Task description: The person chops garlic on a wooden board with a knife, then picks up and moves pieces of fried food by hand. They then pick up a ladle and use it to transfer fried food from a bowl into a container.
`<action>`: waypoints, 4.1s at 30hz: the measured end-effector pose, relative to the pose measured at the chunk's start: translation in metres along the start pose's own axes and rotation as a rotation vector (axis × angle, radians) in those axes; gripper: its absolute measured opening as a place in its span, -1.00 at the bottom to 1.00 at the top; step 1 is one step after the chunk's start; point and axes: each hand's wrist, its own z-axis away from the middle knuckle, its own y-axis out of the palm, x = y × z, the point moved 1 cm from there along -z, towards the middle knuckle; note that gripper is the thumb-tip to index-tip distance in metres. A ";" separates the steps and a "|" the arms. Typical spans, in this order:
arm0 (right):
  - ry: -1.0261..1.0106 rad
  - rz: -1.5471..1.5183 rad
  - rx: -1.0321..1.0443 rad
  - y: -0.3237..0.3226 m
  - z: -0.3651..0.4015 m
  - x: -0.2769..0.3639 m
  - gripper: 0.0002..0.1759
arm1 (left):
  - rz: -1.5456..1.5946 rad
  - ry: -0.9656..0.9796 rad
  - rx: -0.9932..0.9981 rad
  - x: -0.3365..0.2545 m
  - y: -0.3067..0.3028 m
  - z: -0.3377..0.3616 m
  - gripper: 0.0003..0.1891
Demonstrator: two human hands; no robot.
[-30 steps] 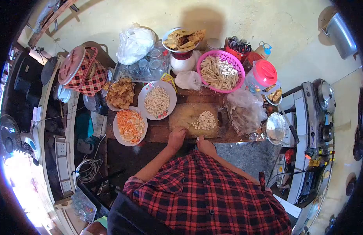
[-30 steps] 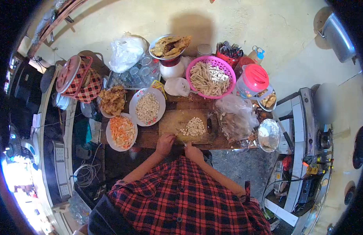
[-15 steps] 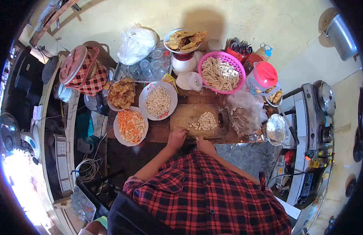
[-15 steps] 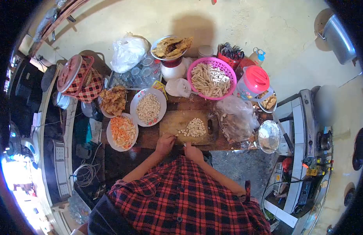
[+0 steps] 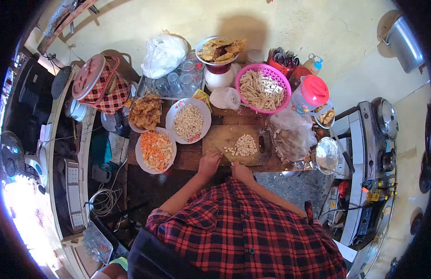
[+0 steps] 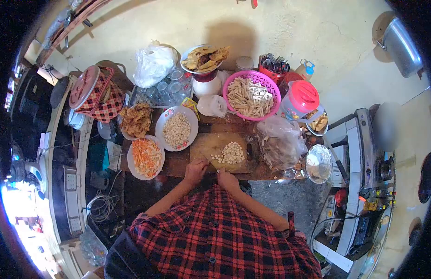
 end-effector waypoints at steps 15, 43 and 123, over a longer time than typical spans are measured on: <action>-0.039 0.033 0.047 -0.001 -0.001 -0.001 -0.62 | -0.030 -0.065 -0.033 0.001 0.001 -0.003 -0.94; -0.157 -0.012 -0.103 0.005 -0.004 -0.018 -0.62 | 0.051 -0.309 -0.078 -0.004 0.003 -0.009 -0.72; 0.052 -0.563 -1.037 -0.331 0.198 -0.325 -0.74 | -0.508 0.206 0.506 -0.383 0.273 -0.390 -0.71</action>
